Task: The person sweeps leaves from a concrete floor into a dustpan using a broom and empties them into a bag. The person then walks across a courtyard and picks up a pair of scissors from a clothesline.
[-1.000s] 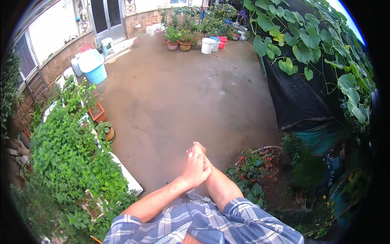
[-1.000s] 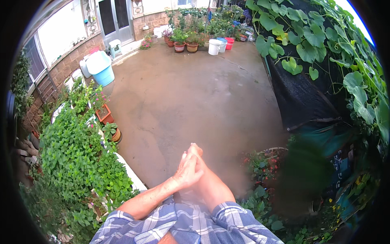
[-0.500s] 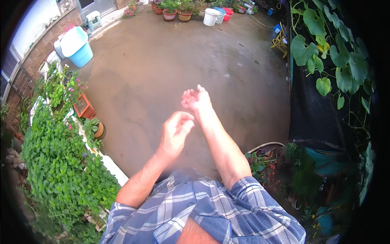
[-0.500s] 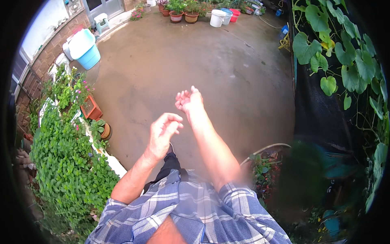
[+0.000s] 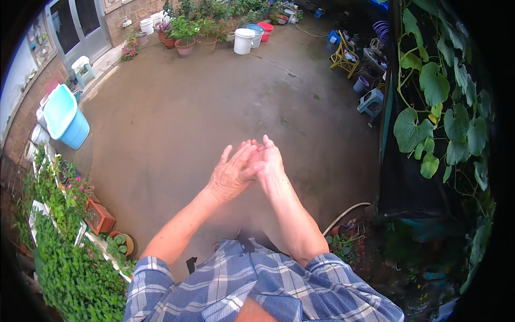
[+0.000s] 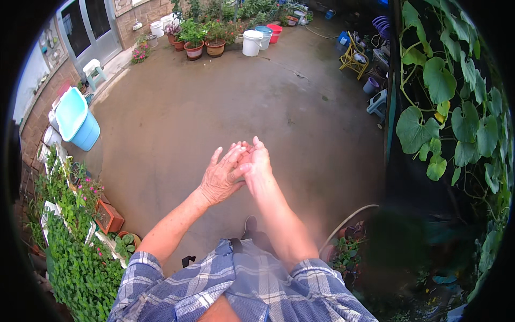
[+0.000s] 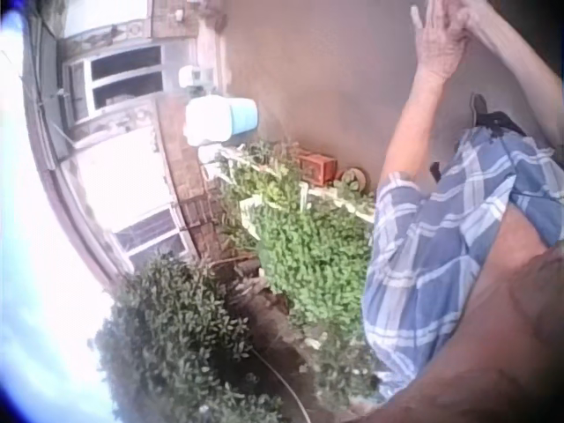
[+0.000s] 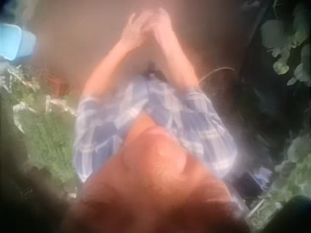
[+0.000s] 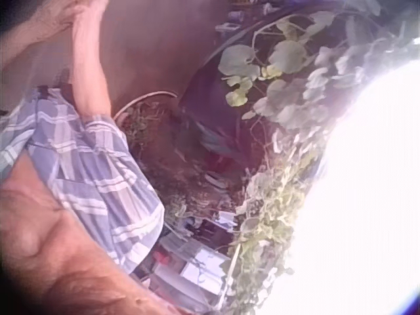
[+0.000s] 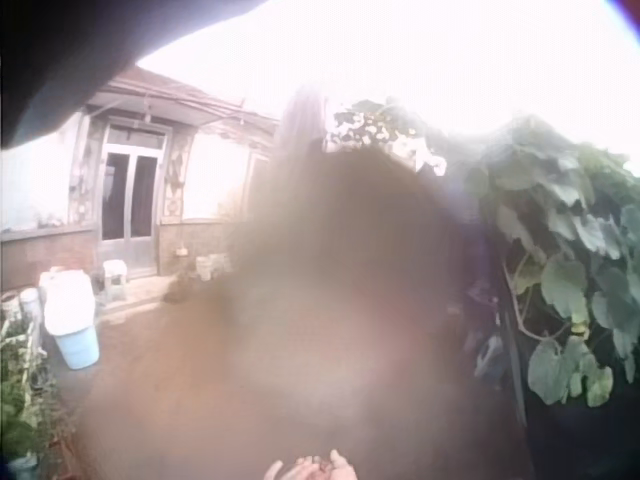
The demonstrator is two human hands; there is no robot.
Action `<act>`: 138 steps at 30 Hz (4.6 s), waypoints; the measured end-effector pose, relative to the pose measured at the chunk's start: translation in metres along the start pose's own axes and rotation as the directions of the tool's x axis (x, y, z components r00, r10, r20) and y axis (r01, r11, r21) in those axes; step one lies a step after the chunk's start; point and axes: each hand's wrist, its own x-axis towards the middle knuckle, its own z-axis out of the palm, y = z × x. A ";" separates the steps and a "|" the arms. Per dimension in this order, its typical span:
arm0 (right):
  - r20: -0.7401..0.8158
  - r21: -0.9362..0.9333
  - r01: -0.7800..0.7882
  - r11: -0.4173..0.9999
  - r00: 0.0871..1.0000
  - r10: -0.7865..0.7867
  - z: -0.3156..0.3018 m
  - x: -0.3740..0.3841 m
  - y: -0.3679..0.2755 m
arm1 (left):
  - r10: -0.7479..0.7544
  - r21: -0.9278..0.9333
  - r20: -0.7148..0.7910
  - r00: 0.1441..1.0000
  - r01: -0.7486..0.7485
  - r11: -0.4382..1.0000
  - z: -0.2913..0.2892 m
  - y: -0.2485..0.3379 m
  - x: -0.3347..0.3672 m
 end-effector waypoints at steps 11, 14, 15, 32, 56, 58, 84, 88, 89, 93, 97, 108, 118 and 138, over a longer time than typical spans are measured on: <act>0.976 -0.206 0.652 -0.729 0.190 -0.105 0.079 0.171 -0.138 | -0.143 -0.371 0.674 0.725 0.165 -0.914 0.166 -0.162 0.165; 0.583 -0.797 0.341 -0.498 0.651 -0.486 0.024 0.272 -0.251 | -0.141 -0.289 0.798 0.587 0.167 -0.943 0.119 -0.167 0.272; 0.433 -0.901 0.379 -0.211 0.749 -0.502 0.029 0.298 -0.271 | -0.113 -0.262 0.783 0.612 0.159 -0.952 0.112 -0.182 0.299; 0.541 -0.778 0.626 0.056 0.712 -0.447 0.400 0.641 -0.288 | -0.615 -0.438 0.217 0.758 0.639 0.632 0.355 -0.625 0.433; 0.920 -0.348 0.679 -0.647 0.379 -0.097 0.701 1.107 -0.607 | -0.278 0.190 0.765 0.582 0.208 0.959 0.552 -1.076 0.815; 0.927 -0.121 0.829 -0.545 0.291 0.236 0.739 1.116 -0.592 | -0.218 0.075 0.500 0.838 0.209 0.975 0.583 -1.111 0.826; 0.673 -0.726 0.647 -0.233 0.601 -0.431 1.226 1.661 -0.863 | -0.803 0.615 0.458 -0.382 0.788 -0.024 0.635 -1.609 0.736; 0.753 -0.655 0.578 -0.486 0.456 -0.473 1.316 1.753 -0.908 | -0.909 0.476 0.338 -0.244 0.878 -0.058 0.659 -1.667 0.731; 0.769 -0.639 0.527 -0.561 0.423 -0.479 1.337 1.762 -0.912 | -0.917 0.441 0.329 -0.228 0.895 -0.064 0.664 -1.675 0.732; 0.754 -0.648 0.357 -0.673 0.426 -0.500 1.410 1.824 -0.934 | -0.896 0.353 0.279 -0.344 0.905 -0.238 0.701 -1.679 0.671; 0.713 -0.673 0.334 -0.660 0.529 -0.460 1.456 1.881 -0.945 | -0.524 0.075 0.262 -0.811 0.558 -0.826 0.725 -1.620 0.622; 0.839 -0.511 0.808 -0.291 0.543 0.035 1.505 2.005 -0.987 | -0.320 -0.254 0.389 -0.864 0.234 -0.939 0.785 -1.580 0.761; 0.848 -0.530 0.842 -0.098 0.526 -0.067 1.499 1.991 -0.986 | -0.491 -0.378 0.330 -0.806 0.364 -0.851 0.782 -1.682 0.788; 0.863 -0.459 0.810 -0.366 0.307 -0.402 1.488 1.969 -0.992 | -0.448 -0.041 0.466 -0.763 0.487 -0.873 0.817 -1.719 0.701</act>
